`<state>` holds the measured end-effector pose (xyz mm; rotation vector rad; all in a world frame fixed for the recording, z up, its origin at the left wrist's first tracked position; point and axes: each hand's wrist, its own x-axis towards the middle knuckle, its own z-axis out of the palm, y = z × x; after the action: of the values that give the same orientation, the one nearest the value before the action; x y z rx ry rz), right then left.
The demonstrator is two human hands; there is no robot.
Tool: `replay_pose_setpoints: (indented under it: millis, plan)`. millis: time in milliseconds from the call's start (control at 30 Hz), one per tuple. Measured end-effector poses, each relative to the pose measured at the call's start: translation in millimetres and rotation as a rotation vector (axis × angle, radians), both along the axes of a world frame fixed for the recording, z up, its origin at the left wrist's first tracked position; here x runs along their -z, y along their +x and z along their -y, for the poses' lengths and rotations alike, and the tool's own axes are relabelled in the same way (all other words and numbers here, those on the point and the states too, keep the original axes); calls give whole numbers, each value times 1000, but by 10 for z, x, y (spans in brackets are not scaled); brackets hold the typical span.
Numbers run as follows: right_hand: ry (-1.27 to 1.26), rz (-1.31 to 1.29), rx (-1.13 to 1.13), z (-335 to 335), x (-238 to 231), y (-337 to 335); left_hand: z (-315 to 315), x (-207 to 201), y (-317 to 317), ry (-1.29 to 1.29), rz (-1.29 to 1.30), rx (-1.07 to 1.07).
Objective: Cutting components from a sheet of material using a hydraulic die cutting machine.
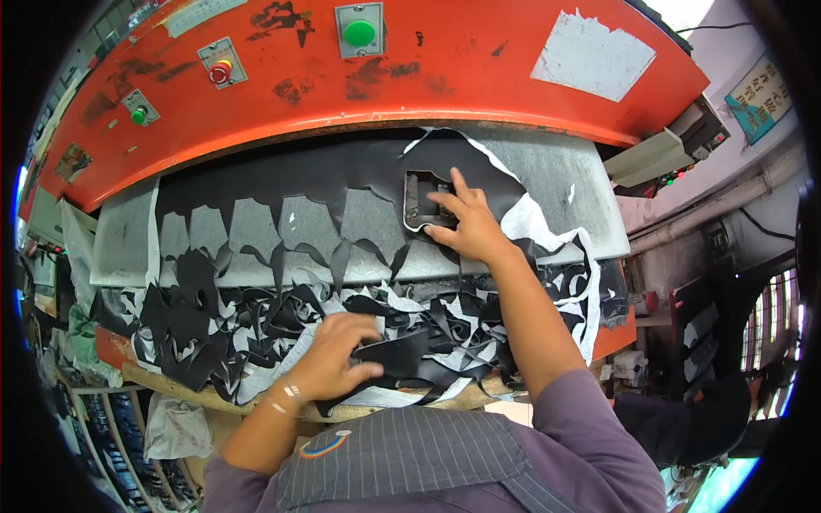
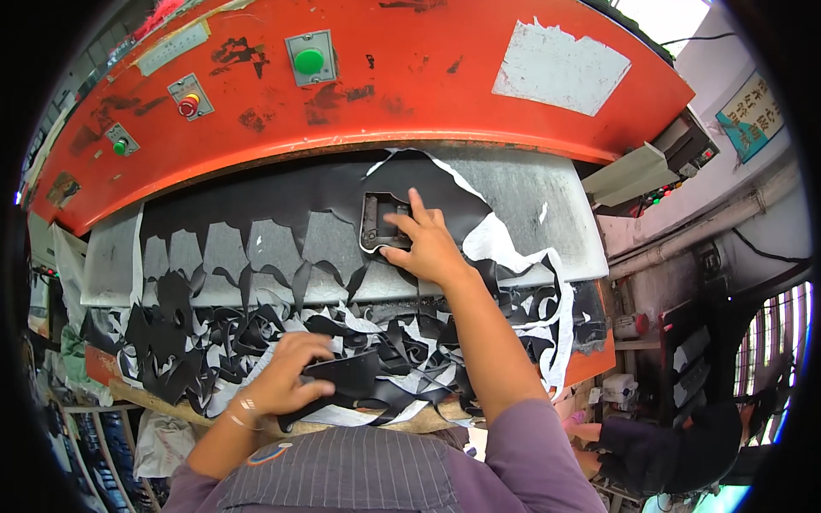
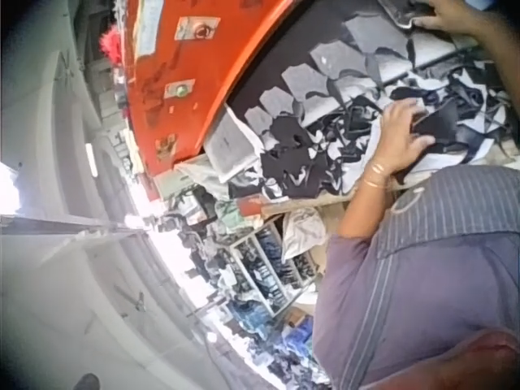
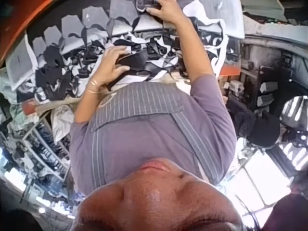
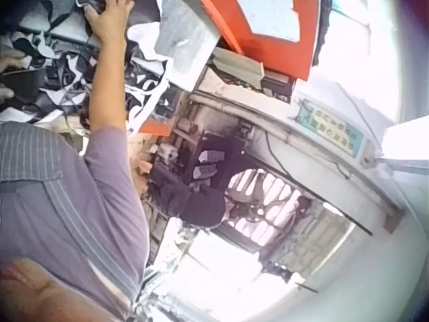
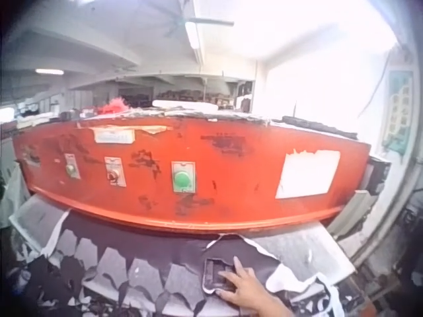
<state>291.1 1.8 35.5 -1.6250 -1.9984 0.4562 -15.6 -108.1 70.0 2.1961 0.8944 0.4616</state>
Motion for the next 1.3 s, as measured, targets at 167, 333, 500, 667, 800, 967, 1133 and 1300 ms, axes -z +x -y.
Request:
replay_pose_setpoints:
  millis: [167, 333, 500, 667, 800, 967, 1133, 1300]
  plan:
    - [93, -2, -17, 397, 22, 140, -336, -316, 106, 35, 174, -226]
    - [117, 90, 54, 482, 161, 81, -815, 332, 732, 20, 7, -297]
    - [185, 120, 90, 473, 184, 70, -872, 497, 843, 40, -41, -286]
    - [248, 131, 61, 399, 206, 139, -948, 428, 800, 52, -69, -207]
    - [290, 141, 55, 426, 237, 127, -956, 422, 751, 89, -85, -176]
    - [275, 162, 71, 464, 161, 73, -981, 405, 666, 62, -39, -165]
    - [175, 100, 266, 824, -117, -39, -1158, 202, -218, 95, 356, -536]
    - [303, -251, 126, 843, -932, -582, -1456, -383, -1875, 517, 676, -1167]
